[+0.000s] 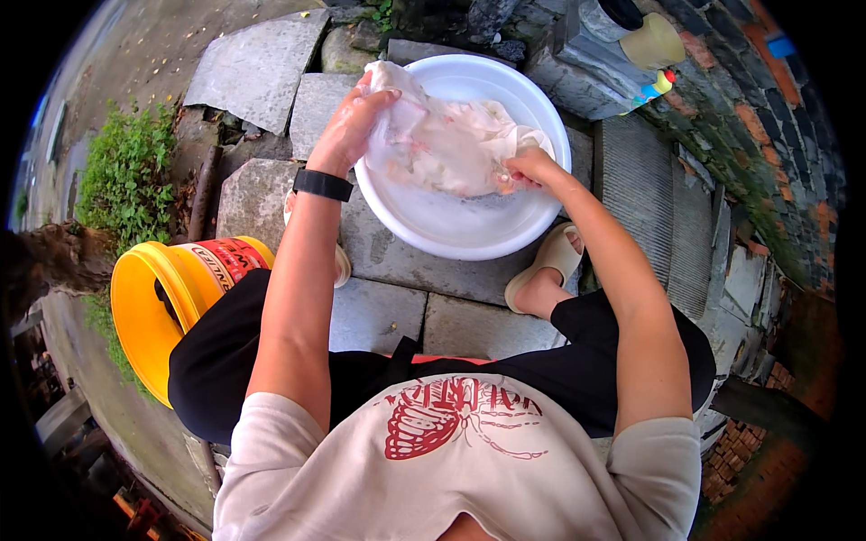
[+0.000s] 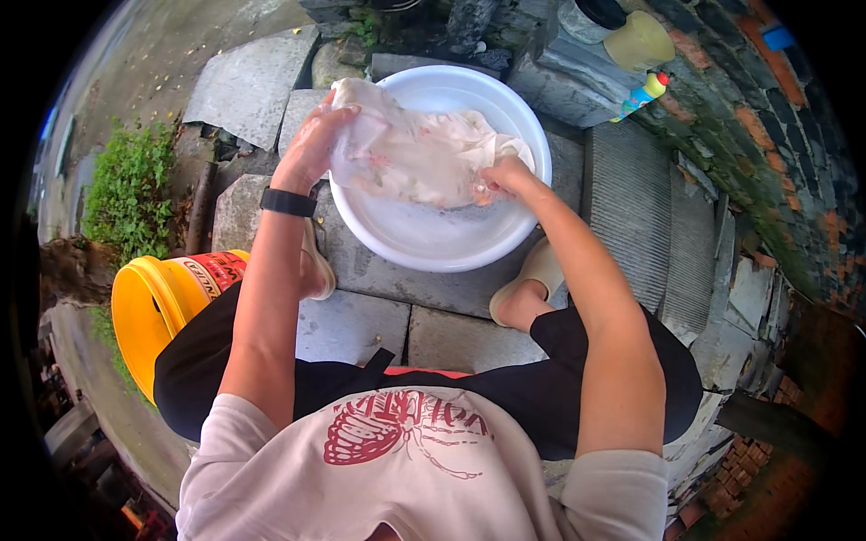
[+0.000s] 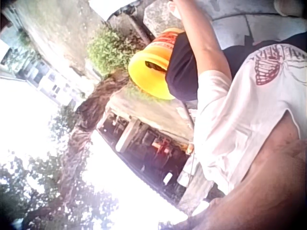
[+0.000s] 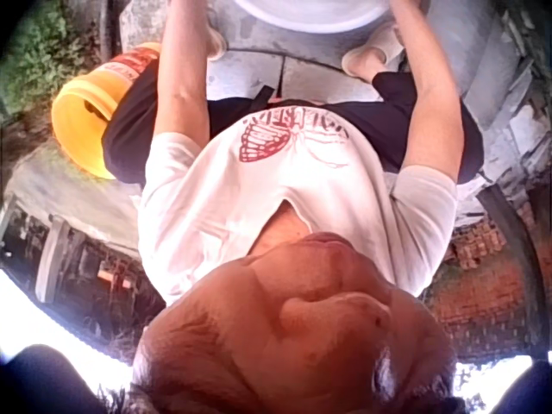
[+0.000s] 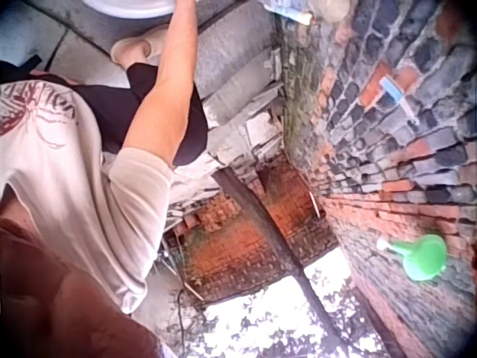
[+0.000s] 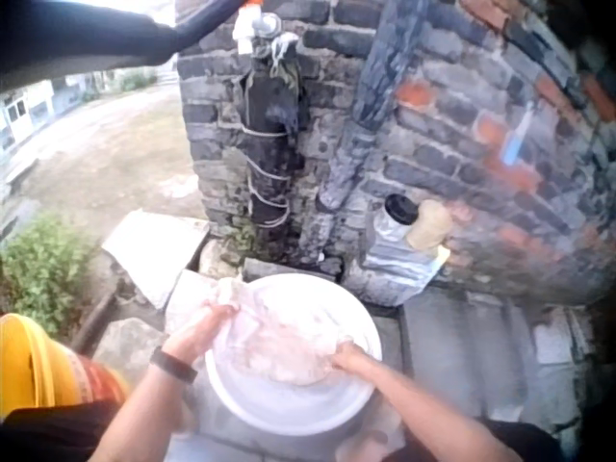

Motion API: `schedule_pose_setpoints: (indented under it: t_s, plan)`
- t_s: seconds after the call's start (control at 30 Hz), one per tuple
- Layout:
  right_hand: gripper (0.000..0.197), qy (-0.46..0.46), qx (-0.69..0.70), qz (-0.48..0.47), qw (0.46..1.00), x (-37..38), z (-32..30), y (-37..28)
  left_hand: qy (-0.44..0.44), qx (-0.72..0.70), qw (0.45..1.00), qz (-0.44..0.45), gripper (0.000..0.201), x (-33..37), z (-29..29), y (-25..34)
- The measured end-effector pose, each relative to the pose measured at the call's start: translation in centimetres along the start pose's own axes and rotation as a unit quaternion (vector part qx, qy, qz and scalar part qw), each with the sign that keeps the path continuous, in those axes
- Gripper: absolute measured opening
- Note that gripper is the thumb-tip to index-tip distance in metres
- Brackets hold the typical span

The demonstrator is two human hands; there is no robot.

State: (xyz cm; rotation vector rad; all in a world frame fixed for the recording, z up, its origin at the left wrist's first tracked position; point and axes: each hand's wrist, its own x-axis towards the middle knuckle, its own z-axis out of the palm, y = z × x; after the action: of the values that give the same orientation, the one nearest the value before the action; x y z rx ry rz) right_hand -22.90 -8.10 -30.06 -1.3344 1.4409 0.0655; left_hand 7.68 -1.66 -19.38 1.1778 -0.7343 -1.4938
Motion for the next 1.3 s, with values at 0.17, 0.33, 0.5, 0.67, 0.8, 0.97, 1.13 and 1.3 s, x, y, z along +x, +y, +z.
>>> schedule_pose_setpoints:
  t_s: [0.17, 0.33, 0.5, 0.67, 0.8, 0.97, 1.13, 1.3]
  plan:
    - [0.022, -0.052, 0.028, 0.032, 0.998, 0.4, 1.1, 1.2, -0.022, -0.017, 0.999, -0.017, 0.071, 0.1, -0.2, -0.2]
    - [0.018, 0.086, 0.099, -0.148, 0.98, 1.4, 3.9, 3.0, -0.001, -0.015, 1.0, -0.015, 0.071, 0.2, 0.8, -0.5]
    - [0.016, 0.191, 0.267, -0.122, 0.937, 0.3, -1.1, -1.4, 0.019, 0.182, 0.983, -0.022, 0.063, 0.6, 0.2, 0.2]
    - [0.022, 0.252, 0.363, -0.185, 0.878, -2.7, -8.5, -4.2, 0.111, 0.558, 0.82, 0.064, 0.06, 4.4, -5.9, -0.3]
    - [0.037, 0.096, 0.342, -0.22, 0.908, -10.2, -9.2, -8.2, 0.122, 0.543, 0.811, 0.179, 0.058, 2.7, -4.4, 3.7]
    - [0.029, 0.106, -0.336, -0.317, 0.881, -14.8, -9.2, -10.1, -0.103, 0.499, 0.849, 0.14, 0.058, -0.4, 1.5, 9.6]
    - [0.017, 0.348, -0.208, -0.415, 0.814, -14.6, -10.1, -10.9, -0.14, 0.853, 0.495, 0.091, 0.041, -3.4, 3.4, 9.3]
    - [0.02, 0.132, 0.416, -0.352, 0.828, -14.3, -8.7, -11.8, -0.096, 0.505, 0.845, 0.149, 0.034, -2.1, 1.5, 6.3]
